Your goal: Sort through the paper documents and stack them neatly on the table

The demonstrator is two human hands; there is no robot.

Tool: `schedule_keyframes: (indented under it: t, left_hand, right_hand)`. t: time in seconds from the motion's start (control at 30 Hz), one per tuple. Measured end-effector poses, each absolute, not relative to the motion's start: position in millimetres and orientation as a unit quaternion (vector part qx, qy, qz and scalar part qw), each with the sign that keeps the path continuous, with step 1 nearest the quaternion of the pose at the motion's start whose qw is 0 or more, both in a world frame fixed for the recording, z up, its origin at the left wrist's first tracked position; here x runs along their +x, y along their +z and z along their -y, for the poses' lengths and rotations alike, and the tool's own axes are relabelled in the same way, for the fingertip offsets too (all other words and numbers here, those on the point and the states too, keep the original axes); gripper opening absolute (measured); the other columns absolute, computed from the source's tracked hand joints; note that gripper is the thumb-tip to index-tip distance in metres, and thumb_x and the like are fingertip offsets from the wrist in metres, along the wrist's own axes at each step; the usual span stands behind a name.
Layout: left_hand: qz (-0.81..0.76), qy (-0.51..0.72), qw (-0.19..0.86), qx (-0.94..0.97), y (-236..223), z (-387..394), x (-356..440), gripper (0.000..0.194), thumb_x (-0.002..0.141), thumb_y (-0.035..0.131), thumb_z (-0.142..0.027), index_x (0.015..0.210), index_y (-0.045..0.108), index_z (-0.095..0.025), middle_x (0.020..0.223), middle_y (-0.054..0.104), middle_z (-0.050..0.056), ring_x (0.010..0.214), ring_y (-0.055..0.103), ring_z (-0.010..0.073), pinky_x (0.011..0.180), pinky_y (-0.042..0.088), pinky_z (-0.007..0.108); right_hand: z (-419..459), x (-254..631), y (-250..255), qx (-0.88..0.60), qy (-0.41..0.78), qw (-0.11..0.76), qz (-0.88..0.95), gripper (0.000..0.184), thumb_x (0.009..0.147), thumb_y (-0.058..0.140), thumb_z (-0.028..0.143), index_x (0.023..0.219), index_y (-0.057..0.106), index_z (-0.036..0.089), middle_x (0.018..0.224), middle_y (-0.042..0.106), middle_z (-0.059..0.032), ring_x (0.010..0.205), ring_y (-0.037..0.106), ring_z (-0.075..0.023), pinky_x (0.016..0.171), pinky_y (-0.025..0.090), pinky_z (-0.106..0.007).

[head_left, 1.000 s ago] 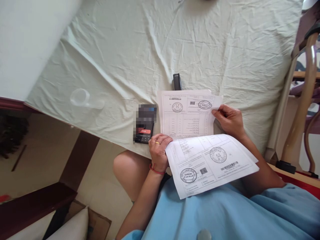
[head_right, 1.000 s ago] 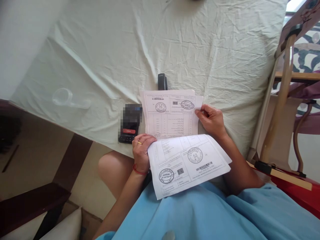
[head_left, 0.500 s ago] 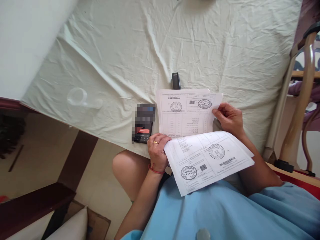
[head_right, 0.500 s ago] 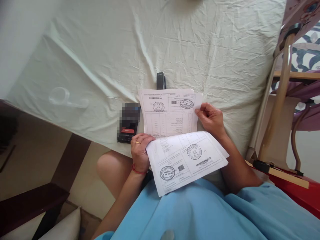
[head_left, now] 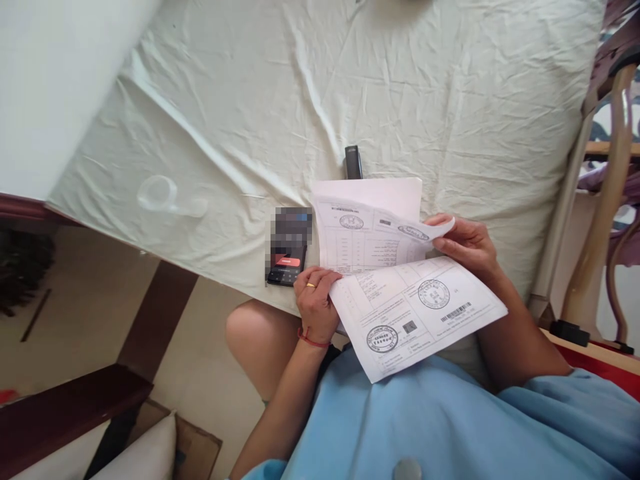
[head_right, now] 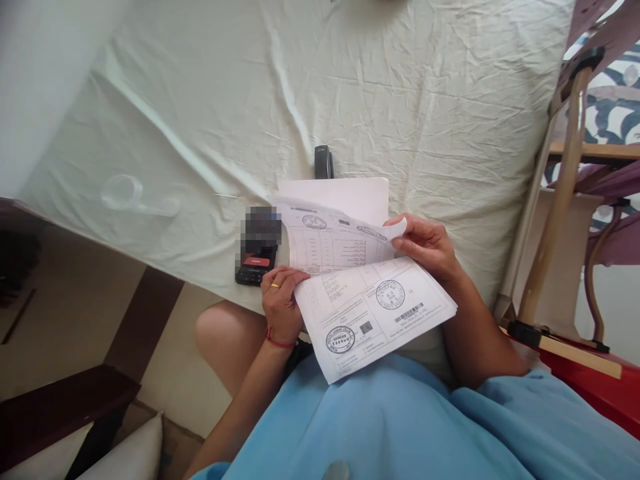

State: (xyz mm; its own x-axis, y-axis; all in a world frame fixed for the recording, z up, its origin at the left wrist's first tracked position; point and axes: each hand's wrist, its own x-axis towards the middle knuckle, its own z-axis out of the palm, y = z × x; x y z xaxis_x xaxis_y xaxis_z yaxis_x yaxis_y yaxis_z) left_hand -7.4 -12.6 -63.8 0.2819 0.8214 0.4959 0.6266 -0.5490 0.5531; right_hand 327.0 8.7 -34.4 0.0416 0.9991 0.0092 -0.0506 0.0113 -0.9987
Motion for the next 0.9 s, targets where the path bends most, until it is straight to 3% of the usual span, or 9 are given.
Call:
schedule_keyframes:
  t: [0.1,0.2,0.3,0.4,0.53,0.7,0.9]
  left_hand:
    - [-0.466,0.384,0.113,0.789,-65.9,12.6,-8.4,0.018,0.104,0.061,-0.009,0.117,0.069,-0.019,0.111,0.069,0.004,0.114,0.058,0.0300,0.107,0.042,0.041]
    - [-0.484,0.403,0.097,0.771,-72.1,13.6,-10.1,0.015,0.107,0.063,-0.018,0.121,0.065,-0.018,0.115,0.068,0.007,0.116,0.060,0.0311,0.107,0.045,0.042]
    - [-0.513,0.428,0.090,0.739,-80.2,16.0,-11.3,0.025,0.111,0.070,-0.030,0.130,0.061,-0.017,0.121,0.066,0.011,0.117,0.062,0.0318,0.104,0.050,0.042]
    - [-0.547,0.443,0.087,0.705,-85.0,18.3,-10.2,0.038,0.112,0.070,-0.033,0.145,0.058,-0.018,0.133,0.063,0.014,0.122,0.062,0.0312,0.106,0.051,0.041]
    - [-0.529,0.430,0.096,0.725,-80.3,17.4,-7.7,0.049,0.115,0.065,-0.027,0.161,0.051,-0.018,0.145,0.063,0.013,0.137,0.058,0.0293,0.120,0.040,0.037]
    - [-0.452,0.371,0.110,0.804,-64.3,12.7,-10.0,0.019,0.121,0.055,-0.023,0.134,0.069,-0.019,0.119,0.073,0.005,0.125,0.062,0.0291,0.112,0.036,0.038]
    - [-0.448,0.372,0.131,0.802,-59.0,13.2,-7.4,0.016,0.112,0.057,-0.017,0.123,0.069,-0.019,0.111,0.072,0.004,0.118,0.061,0.0321,0.107,0.038,0.042]
  right_hand:
    - [-7.8,334.6,-37.5,-0.414,0.547,0.523,0.506,0.020,0.089,0.091,0.049,0.086,0.087,0.030,0.113,0.081,-0.0057,0.107,0.071,-0.0279,0.101,0.056,-0.045]
    - [-10.7,342.0,-44.8,-0.314,0.571,0.539,0.534,0.016,0.094,0.086,0.047,0.090,0.089,0.032,0.120,0.082,-0.0055,0.116,0.069,-0.0271,0.110,0.054,-0.044]
    - [-16.3,345.9,-49.7,-0.209,0.586,0.530,0.576,0.016,0.100,0.080,0.043,0.099,0.091,0.032,0.125,0.083,-0.0072,0.121,0.072,-0.0258,0.114,0.055,-0.042]
    - [-22.0,346.6,-50.7,-0.116,0.612,0.498,0.603,0.020,0.103,0.076,0.040,0.107,0.091,0.027,0.122,0.084,-0.0110,0.112,0.079,-0.0256,0.104,0.062,-0.041]
    - [-25.8,346.7,-49.6,-0.047,0.645,0.462,0.606,0.020,0.103,0.077,0.036,0.110,0.089,0.022,0.114,0.085,-0.0140,0.098,0.081,-0.0244,0.090,0.064,-0.036]
    - [-23.2,346.6,-47.0,-0.038,0.664,0.441,0.602,0.026,0.105,0.075,0.039,0.109,0.089,0.017,0.108,0.085,-0.0146,0.090,0.082,-0.0230,0.083,0.064,-0.031]
    - [-16.4,342.4,-41.8,-0.203,0.606,0.551,0.537,0.028,0.101,0.072,0.048,0.093,0.090,0.027,0.088,0.083,-0.0080,0.062,0.071,-0.0205,0.061,0.060,-0.035]
